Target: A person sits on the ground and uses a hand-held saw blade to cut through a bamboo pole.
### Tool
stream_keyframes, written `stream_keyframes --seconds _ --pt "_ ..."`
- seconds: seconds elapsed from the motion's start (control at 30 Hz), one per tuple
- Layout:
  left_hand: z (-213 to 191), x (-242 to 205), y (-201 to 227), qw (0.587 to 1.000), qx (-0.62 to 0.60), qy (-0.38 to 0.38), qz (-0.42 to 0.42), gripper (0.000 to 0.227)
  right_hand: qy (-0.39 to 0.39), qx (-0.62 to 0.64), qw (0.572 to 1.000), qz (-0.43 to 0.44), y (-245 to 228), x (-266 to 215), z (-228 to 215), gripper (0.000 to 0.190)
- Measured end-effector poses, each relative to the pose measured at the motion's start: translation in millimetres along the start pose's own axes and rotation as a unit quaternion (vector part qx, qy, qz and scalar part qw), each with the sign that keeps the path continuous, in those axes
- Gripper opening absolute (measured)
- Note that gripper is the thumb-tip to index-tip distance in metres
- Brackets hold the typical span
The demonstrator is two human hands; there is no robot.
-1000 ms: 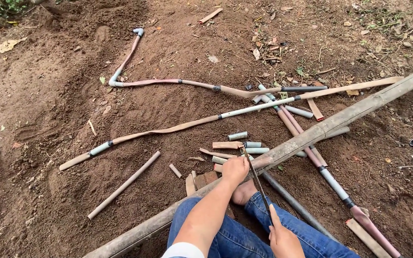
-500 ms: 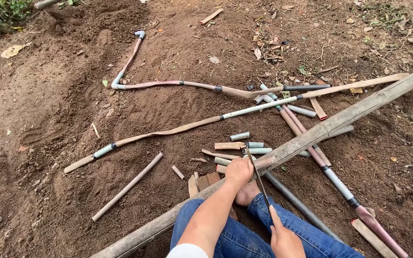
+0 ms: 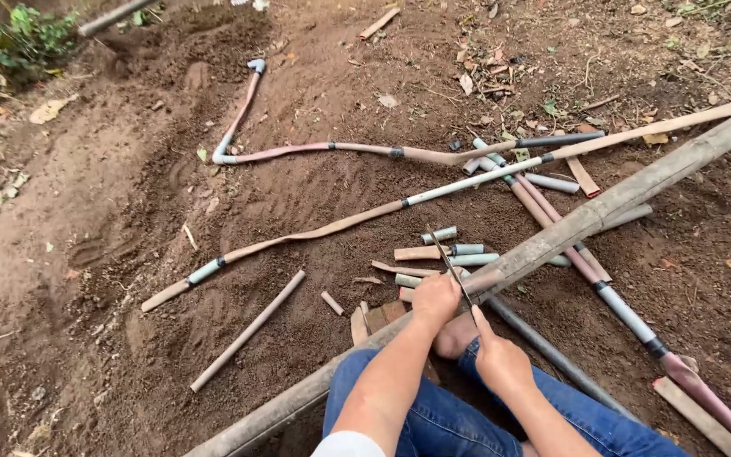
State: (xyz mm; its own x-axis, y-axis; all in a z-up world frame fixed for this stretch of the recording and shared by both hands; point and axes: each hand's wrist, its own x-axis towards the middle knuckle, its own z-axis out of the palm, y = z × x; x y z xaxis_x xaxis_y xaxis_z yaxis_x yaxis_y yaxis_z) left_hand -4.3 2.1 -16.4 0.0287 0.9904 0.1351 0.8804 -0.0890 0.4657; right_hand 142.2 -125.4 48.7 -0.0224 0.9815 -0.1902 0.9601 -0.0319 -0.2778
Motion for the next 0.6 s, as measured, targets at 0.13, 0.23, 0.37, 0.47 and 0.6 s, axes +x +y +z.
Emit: stream_keyframes --seconds 0.13,0.23,0.37,0.47,0.6 --pt "0 -1 3 1.000 0.007 -0.014 0.011 0.045 -0.041 -0.002 0.999 0.006 17 -29 16 0.072" --pt "-11 -1 8 0.999 0.016 -0.043 0.024 0.046 -0.008 0.020 1.000 -0.002 13 -34 15 0.072" --pt "-6 0 7 0.999 0.009 -0.033 0.012 0.046 -0.021 0.013 1.000 -0.006 16 -29 12 0.075" --pt "0 0 7 1.000 0.012 -0.013 0.019 0.044 -0.019 0.011 1.000 -0.003 20 -30 15 0.074" --pt "-1 -2 6 1.000 0.009 -0.020 0.017 0.042 -0.003 0.021 1.000 -0.011 19 -32 22 0.076"
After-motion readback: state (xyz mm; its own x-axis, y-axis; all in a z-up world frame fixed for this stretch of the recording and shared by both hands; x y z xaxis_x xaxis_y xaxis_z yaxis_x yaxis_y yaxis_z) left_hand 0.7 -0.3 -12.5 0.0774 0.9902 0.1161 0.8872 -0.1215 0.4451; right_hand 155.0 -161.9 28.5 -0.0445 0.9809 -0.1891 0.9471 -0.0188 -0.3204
